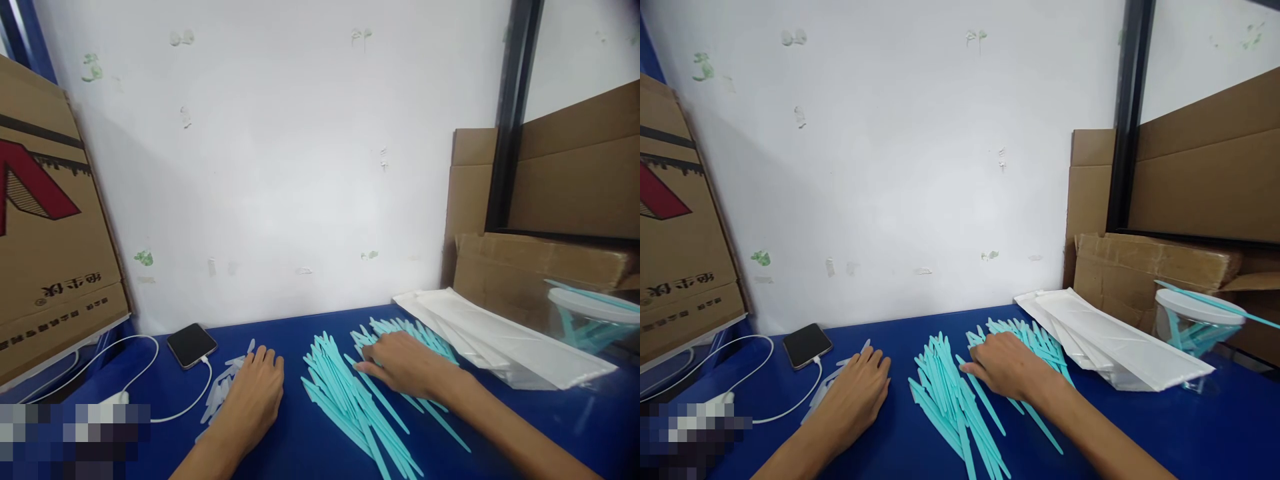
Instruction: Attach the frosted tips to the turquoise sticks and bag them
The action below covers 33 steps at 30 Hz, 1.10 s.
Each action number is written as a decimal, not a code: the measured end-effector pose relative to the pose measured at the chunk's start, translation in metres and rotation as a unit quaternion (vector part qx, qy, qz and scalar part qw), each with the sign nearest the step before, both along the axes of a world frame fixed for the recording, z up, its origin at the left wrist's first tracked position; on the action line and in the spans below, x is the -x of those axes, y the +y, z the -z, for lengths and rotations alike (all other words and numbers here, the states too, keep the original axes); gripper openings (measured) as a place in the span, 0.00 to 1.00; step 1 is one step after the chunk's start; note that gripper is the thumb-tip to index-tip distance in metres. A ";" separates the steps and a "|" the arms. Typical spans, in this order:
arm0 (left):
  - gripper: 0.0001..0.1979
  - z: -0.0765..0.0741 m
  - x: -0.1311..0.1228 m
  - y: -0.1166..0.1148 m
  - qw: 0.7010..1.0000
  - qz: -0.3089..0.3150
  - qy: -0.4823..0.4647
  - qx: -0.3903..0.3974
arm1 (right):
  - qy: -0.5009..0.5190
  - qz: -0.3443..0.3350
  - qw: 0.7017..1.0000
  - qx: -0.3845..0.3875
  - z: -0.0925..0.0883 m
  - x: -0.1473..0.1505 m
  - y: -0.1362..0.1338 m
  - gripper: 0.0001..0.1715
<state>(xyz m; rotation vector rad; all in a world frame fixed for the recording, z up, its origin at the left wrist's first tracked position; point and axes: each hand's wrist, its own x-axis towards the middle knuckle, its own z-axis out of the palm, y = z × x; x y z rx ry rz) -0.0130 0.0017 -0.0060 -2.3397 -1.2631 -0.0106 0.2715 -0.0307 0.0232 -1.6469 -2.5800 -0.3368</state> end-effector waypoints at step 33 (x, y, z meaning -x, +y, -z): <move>0.14 0.000 -0.003 0.005 0.919 0.219 -0.323 -0.061 | 0.036 -0.124 0.987 -0.098 -0.006 0.021 -0.008 0.17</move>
